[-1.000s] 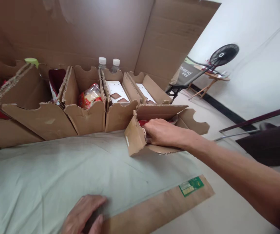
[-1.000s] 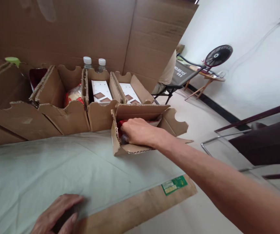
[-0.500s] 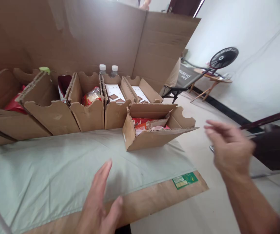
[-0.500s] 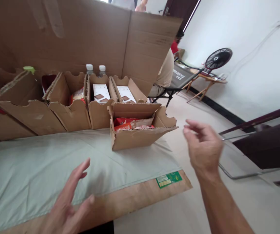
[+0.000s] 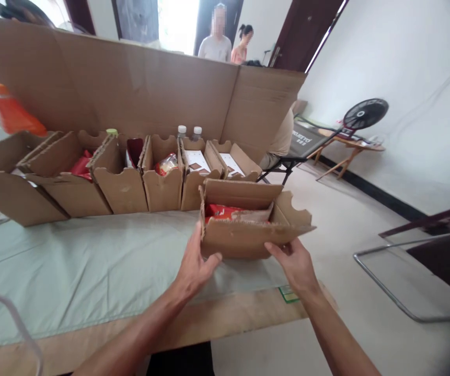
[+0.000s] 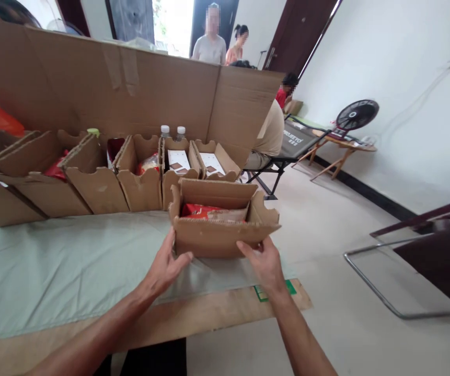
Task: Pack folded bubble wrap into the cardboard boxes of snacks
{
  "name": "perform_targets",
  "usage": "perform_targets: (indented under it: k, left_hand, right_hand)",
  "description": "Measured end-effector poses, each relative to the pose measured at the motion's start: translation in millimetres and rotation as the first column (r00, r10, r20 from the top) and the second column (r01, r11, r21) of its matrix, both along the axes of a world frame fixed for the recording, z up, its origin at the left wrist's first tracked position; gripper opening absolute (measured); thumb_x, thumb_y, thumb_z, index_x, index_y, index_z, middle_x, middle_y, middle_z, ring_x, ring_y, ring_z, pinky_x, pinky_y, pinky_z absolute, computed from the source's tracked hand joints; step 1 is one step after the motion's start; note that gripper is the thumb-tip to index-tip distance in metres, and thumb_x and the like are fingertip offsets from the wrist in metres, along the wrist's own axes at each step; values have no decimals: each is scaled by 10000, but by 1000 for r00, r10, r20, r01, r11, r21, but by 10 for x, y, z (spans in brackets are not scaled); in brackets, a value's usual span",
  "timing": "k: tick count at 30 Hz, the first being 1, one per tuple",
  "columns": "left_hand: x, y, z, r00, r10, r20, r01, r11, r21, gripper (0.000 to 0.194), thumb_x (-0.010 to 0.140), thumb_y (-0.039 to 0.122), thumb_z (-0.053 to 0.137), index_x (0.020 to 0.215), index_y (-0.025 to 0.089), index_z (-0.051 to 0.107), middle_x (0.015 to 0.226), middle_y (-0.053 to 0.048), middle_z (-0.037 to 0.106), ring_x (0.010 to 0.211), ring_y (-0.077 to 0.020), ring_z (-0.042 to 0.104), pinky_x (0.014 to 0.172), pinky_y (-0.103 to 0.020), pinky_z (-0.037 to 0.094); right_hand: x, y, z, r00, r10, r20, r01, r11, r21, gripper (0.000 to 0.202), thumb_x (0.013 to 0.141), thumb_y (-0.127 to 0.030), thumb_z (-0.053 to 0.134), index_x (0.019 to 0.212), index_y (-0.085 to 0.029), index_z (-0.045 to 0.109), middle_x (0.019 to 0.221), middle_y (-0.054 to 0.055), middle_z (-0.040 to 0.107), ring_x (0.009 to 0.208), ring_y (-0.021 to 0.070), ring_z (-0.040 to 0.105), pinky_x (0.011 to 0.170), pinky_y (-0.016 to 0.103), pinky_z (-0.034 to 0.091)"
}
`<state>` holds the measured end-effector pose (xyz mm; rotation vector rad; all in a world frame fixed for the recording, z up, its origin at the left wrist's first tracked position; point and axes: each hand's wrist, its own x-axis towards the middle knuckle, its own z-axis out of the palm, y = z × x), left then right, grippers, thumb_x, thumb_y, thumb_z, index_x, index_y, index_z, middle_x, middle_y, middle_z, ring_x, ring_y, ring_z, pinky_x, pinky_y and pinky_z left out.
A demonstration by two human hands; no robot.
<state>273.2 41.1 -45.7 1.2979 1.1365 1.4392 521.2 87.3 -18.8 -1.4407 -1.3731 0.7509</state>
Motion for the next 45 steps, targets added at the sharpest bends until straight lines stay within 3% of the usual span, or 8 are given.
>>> perform_targets:
  k: [7, 13, 21, 28, 33, 37, 41, 45]
  left_hand:
    - [-1170, -1153, -60, 925, 370, -88, -378, 920, -104, 632, 939, 572, 603, 1443, 205, 502, 1429, -134, 608, 1399, -342, 518, 1180, -495, 416]
    - [-1615, -785, 791, 788, 615, 18, -613, 782, 113, 676, 902, 574, 665, 1431, 181, 514, 1389, -122, 641, 1319, -320, 585, 1163, -471, 444]
    - [-1548, -1141, 444, 872, 485, 74, -481, 875, -64, 597, 932, 562, 635, 1400, 201, 552, 1352, -115, 679, 1287, -312, 622, 1089, -450, 511]
    - [-2006, -926, 908, 746, 664, 54, -662, 729, 175, 581, 893, 548, 686, 1326, 170, 605, 1271, -98, 705, 1225, -295, 639, 1094, -431, 503]
    - [-1325, -1060, 469, 903, 429, 1, -428, 903, 33, 622, 956, 550, 595, 1483, 235, 497, 1446, -135, 614, 1350, -326, 579, 1153, -483, 470]
    - [-1462, -1479, 75, 854, 518, -46, -519, 843, -139, 589, 965, 545, 580, 1459, 228, 528, 1392, -103, 661, 1361, -312, 575, 1161, -438, 467]
    - [-1786, -1431, 127, 787, 617, -3, -616, 786, -42, 624, 939, 519, 630, 1477, 235, 492, 1435, -84, 630, 1388, -305, 549, 1187, -426, 435]
    - [-1455, -1285, 142, 872, 486, -56, -487, 874, 6, 725, 961, 436, 608, 1590, 216, 322, 1608, -132, 451, 1504, -329, 412, 1250, -493, 342]
  right_hand:
    - [-1325, -880, 184, 981, 162, 107, -169, 984, 60, 369, 838, -516, 704, 1049, -216, 668, 1049, 94, 753, 939, 278, 691, 741, 375, 572]
    - [-2066, -555, 724, 944, 330, -19, -323, 934, 155, 376, 879, -515, 638, 1110, -219, 630, 985, 72, 715, 879, 250, 641, 702, 350, 528]
    - [-1905, -1010, 499, 991, 116, 72, -127, 976, 175, 260, 891, -496, 682, 976, -251, 673, 872, 43, 695, 792, 244, 618, 718, 363, 500]
    - [-2504, -613, 792, 951, 311, -2, -300, 921, 249, 310, 916, -478, 638, 1089, -221, 653, 1026, 90, 708, 920, 263, 647, 791, 387, 521]
    - [-1641, -954, 372, 1000, -1, -2, 1, 964, 265, 231, 900, -464, 688, 1025, -272, 663, 864, 51, 676, 786, 271, 625, 691, 393, 499]
    - [-1670, -1333, 37, 990, 97, 103, -105, 992, 74, 164, 903, -451, 686, 924, -290, 664, 727, 28, 626, 629, 250, 572, 552, 371, 466]
    - [-2176, -1066, 88, 948, 318, -26, -317, 948, 38, 285, 928, -479, 632, 1104, -257, 658, 929, 65, 711, 851, 286, 674, 706, 397, 561]
    - [-2078, -623, 61, 922, 330, -204, -304, 941, 147, 428, 884, -462, 665, 1238, -231, 599, 1258, 120, 691, 1207, 318, 631, 1060, 484, 497]
